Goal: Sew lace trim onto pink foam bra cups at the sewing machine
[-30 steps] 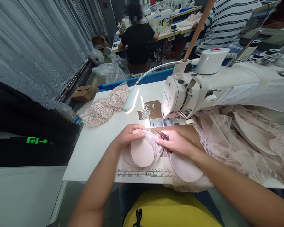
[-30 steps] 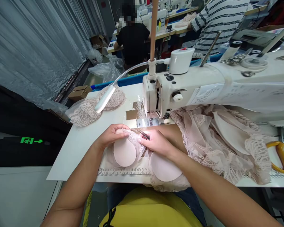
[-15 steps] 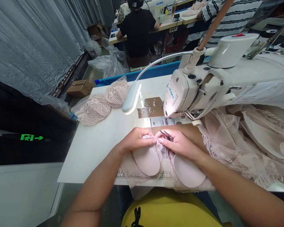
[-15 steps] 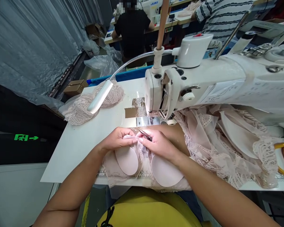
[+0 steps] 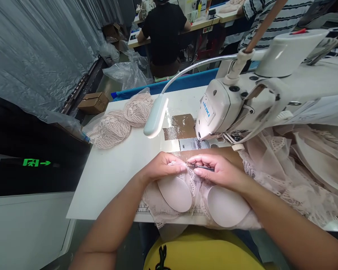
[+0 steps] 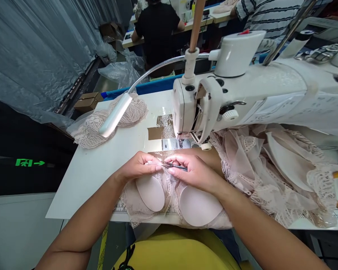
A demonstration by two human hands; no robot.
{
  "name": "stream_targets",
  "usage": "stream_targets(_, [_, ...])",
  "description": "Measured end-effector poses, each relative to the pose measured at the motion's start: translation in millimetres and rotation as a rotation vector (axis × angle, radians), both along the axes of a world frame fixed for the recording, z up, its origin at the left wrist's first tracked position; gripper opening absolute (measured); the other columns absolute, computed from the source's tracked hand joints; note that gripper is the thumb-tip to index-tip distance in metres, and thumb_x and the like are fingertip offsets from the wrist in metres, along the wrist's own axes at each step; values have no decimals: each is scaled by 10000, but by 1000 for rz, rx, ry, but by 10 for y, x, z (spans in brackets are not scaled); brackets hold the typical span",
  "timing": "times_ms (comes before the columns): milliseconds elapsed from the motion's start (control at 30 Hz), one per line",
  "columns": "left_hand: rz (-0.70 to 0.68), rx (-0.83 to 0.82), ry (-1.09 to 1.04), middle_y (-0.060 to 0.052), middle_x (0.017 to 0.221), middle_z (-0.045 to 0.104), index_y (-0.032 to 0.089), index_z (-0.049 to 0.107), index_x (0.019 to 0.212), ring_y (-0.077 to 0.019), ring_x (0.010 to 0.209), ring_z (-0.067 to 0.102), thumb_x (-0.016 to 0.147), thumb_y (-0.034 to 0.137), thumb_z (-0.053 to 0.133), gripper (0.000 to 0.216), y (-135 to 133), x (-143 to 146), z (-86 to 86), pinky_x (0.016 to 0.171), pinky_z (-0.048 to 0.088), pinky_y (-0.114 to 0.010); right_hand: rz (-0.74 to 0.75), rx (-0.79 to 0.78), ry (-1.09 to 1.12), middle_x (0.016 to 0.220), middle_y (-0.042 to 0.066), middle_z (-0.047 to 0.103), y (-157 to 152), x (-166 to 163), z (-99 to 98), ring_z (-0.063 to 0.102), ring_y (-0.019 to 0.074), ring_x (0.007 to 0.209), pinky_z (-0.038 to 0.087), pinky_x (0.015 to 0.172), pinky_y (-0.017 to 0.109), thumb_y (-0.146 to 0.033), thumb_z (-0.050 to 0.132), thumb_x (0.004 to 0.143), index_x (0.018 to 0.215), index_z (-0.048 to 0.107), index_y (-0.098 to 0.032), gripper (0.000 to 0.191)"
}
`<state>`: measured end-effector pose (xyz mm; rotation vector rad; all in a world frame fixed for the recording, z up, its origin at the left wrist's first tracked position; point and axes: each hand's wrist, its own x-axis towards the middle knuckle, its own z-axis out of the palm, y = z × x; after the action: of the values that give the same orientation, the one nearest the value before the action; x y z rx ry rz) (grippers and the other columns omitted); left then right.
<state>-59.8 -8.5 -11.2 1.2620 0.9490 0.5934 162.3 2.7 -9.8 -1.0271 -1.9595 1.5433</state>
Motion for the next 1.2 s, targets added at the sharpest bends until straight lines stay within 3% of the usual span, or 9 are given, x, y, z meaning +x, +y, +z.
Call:
stream_targets(100, [-26, -5, -11, -7, 640, 595, 118, 729, 780, -113, 620, 485, 744, 367, 710, 252, 4, 7, -17, 591, 355, -229, -10, -37, -7, 758, 23, 635, -24, -53, 24, 590, 147, 648, 486, 598, 278, -375, 601, 811, 997, 619, -164, 282])
stream_targets(400, [-67, -2, 40, 43, 537, 333, 119, 580, 571, -74, 537, 290, 738, 454, 688, 389, -4, -1, -15, 505, 192, -236, -63, 26, 35, 812, 43, 661, -31, -152, -7, 600, 162, 719, 481, 647, 282, -396, 603, 815, 850, 661, -170, 236])
stream_targets(567, [-54, 27, 20, 17, 592, 488, 118, 675, 696, -94, 584, 414, 746, 396, 696, 284, -2, 35, -33, 552, 314, -225, -141, -86, 148, 853, 44, 649, -39, -179, -75, 612, 163, 743, 501, 655, 289, -415, 643, 776, 975, 603, -169, 319])
stream_targets(667, [-126, 38, 28, -10, 671, 570, 119, 684, 737, -119, 645, 500, 760, 397, 680, 279, 13, -19, 0, 609, 389, -230, -79, -156, 100, 874, 39, 640, -35, -197, -65, 615, 176, 781, 506, 689, 305, -433, 675, 744, 1079, 574, -173, 436])
stream_targets(767, [-249, -12, 103, -40, 850, 634, 141, 671, 933, -160, 770, 571, 715, 353, 724, 308, 28, -194, 64, 673, 445, -240, -70, -74, -43, 745, 10, 598, -21, -181, -20, 570, 160, 701, 468, 642, 287, -453, 605, 796, 851, 617, -173, 285])
stream_targets(833, [-276, -28, 183, -50, 887, 640, 146, 654, 975, -177, 792, 584, 696, 337, 736, 348, 28, -339, 108, 670, 457, -244, -78, -45, -120, 630, -17, 519, -12, -154, 9, 493, 128, 583, 411, 543, 260, -467, 557, 824, 706, 560, -177, 313])
stream_targets(1000, [-135, 72, 228, -29, 796, 599, 133, 658, 857, -153, 750, 551, 755, 352, 681, 243, -12, -511, 198, 664, 430, -229, 175, -202, -75, 568, -36, 436, -23, -133, 1, 387, 96, 490, 317, 452, 232, -545, 501, 846, 696, 514, -184, 391])
stream_targets(1100, [-53, 92, 182, -1, 739, 560, 141, 644, 804, -120, 698, 513, 757, 345, 688, 213, -36, -448, 222, 641, 402, -210, 8, -165, 3, 604, -30, 467, -35, -179, -44, 410, 108, 511, 353, 483, 243, -565, 456, 862, 880, 569, -188, 394])
stream_targets(1200, [-25, 67, 134, 6, 733, 554, 142, 642, 804, -110, 676, 504, 747, 345, 701, 219, -52, -337, 205, 625, 396, -206, -57, -52, 4, 780, 16, 570, -44, -217, -64, 509, 140, 670, 426, 613, 264, -502, 565, 814, 946, 594, -184, 345])
